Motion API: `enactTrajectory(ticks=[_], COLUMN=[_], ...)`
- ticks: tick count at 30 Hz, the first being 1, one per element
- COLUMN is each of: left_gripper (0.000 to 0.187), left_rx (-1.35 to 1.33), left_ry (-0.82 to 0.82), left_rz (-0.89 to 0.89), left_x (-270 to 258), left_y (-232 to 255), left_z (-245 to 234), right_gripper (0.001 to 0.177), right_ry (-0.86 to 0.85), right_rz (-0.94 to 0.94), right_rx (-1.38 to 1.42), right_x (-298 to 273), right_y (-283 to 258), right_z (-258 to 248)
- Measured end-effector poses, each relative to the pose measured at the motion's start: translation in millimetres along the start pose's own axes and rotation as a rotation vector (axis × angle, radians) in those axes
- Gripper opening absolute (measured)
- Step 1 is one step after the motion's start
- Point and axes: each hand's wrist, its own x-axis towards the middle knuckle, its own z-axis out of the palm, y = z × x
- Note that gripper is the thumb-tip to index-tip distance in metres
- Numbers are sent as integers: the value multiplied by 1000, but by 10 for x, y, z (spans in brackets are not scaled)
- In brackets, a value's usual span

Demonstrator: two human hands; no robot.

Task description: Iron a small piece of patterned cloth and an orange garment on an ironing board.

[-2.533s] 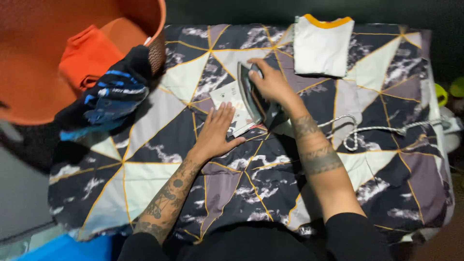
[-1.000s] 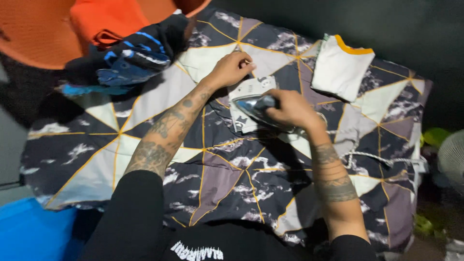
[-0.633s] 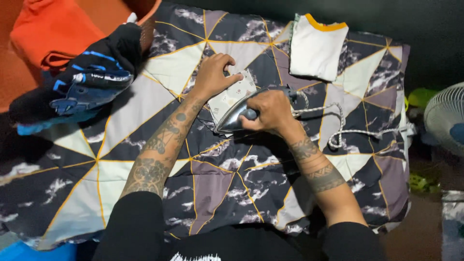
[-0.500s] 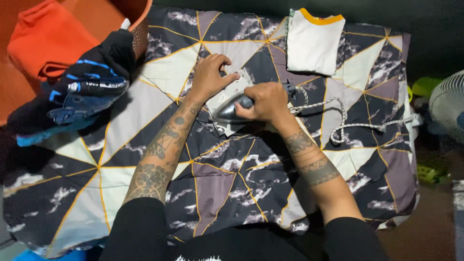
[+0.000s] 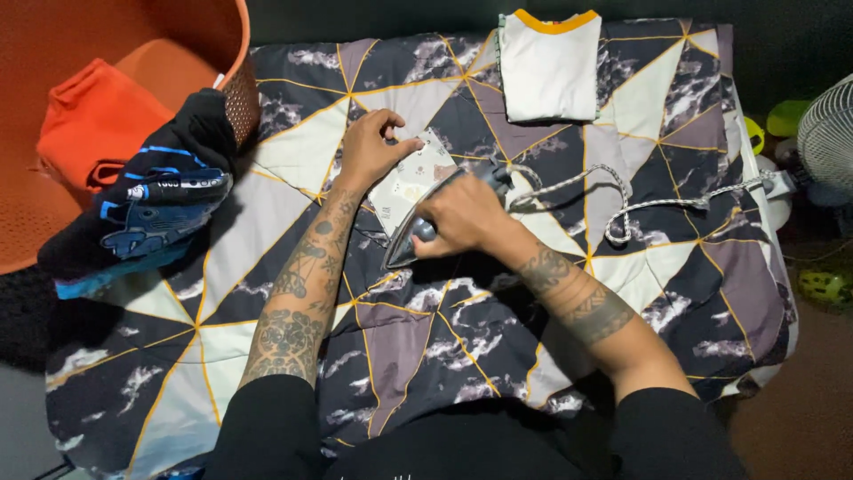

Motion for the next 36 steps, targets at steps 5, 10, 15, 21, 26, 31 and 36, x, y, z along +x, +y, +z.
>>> enactTrajectory(ticks=[5, 10, 15, 21, 26, 31, 36], left_gripper=[46, 54, 69, 49, 33, 36, 37], left_rx=[82, 185, 417, 320, 166, 151, 155], left_ry=[28, 7, -132, -42, -65, -98, -40], left_rz=[62, 154, 182, 122, 21, -51, 11], left_x=[-121, -315, -604, -697, -723, -666, -694], left_y=[27, -52, -272, -155, -100, 31, -23], left_z=[6, -233, -481, -550, -567, -562, -532], right_gripper=[50, 56, 48, 46, 41, 43, 50], right_ry=[-78, -45, 103, 154, 99, 164, 56], right_rz=[5, 139, 251, 144, 0, -94, -50], right_rx=[-13, -114, -55, -14, -17, -20, -9], right_x=[-153, -113, -97, 32, 204, 137, 101], right_y=[177, 598, 564, 205, -208, -305, -6], right_z=[16, -25, -124, -82, 50, 190, 114])
